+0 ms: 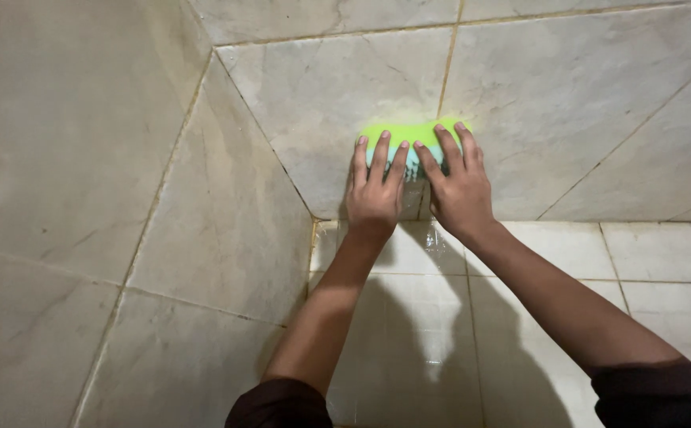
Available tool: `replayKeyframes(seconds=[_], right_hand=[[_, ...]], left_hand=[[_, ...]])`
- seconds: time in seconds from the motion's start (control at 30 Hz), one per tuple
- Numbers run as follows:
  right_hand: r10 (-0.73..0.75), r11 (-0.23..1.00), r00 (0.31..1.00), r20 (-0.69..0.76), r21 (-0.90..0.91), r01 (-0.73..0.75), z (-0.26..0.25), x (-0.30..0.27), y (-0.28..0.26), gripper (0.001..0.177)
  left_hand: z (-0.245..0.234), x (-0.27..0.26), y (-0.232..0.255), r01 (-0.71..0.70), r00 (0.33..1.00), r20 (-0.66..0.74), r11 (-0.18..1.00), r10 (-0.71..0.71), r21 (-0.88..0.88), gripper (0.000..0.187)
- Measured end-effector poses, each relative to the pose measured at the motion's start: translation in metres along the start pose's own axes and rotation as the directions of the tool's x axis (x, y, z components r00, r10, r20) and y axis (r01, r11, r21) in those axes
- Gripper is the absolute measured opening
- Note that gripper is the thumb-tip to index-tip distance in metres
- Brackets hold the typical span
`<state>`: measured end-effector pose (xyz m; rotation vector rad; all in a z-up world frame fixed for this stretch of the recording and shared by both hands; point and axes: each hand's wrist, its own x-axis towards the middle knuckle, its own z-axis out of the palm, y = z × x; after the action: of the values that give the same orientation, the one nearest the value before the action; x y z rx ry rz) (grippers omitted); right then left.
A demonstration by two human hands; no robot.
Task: The person scrubs the grout lines and surface of white tiled walls in a shower using a green and blue sponge. They move the sponge back and forth along the vertical and horizontal seams between the tiles.
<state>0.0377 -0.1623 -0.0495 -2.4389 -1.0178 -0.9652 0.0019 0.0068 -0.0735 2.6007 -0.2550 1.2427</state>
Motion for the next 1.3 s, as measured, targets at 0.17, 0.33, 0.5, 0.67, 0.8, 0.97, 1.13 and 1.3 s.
replayKeyframes(seconds=[0.17, 0.33, 0.5, 0.67, 0.8, 0.97, 1.13, 1.3], right_hand=[[0.006, 1.0, 1.0, 0.025, -0.007, -0.006, 0.01, -0.007, 0.002, 0.068], [0.0, 1.0, 0.999, 0.045, 0.015, -0.001, 0.012, -0.01, 0.005, 0.068], [-0.005, 0.999, 0.998, 0.063, 0.032, 0.003, 0.018, -0.015, 0.006, 0.067], [-0.014, 1.0, 0.998, 0.054, 0.022, 0.013, 0.024, -0.018, 0.009, 0.065], [-0.006, 1.0, 0.999, 0.043, 0.006, 0.006, 0.027, -0.019, 0.01, 0.062], [-0.008, 1.0, 0.999, 0.048, 0.024, 0.007, 0.036, -0.025, 0.013, 0.056], [-0.003, 0.998, 0.999, 0.032, 0.055, 0.001, 0.038, -0.028, 0.012, 0.053], [0.002, 0.999, 0.999, 0.033, 0.047, -0.003, 0.046, -0.035, 0.013, 0.047]], left_hand=[[-0.007, -0.003, 0.003, 0.006, 1.0, -0.015, 1.0, -0.006, -0.026, 0.05], [-0.002, -0.008, 0.002, -0.003, 0.999, -0.05, 1.0, 0.001, -0.028, 0.047], [0.001, -0.012, 0.001, 0.005, 1.0, -0.03, 1.0, -0.005, 0.006, 0.047], [0.012, -0.018, -0.003, 0.011, 1.0, -0.014, 1.0, -0.011, 0.016, 0.046], [0.015, -0.022, -0.005, 0.02, 1.0, 0.016, 0.999, -0.021, 0.045, 0.047], [0.023, -0.029, -0.007, 0.035, 0.999, 0.03, 0.998, -0.036, 0.049, 0.047], [0.03, -0.037, -0.011, 0.05, 0.996, 0.07, 0.998, -0.053, 0.042, 0.046], [0.035, -0.044, -0.014, 0.023, 0.993, 0.113, 1.0, -0.024, 0.008, 0.049]])
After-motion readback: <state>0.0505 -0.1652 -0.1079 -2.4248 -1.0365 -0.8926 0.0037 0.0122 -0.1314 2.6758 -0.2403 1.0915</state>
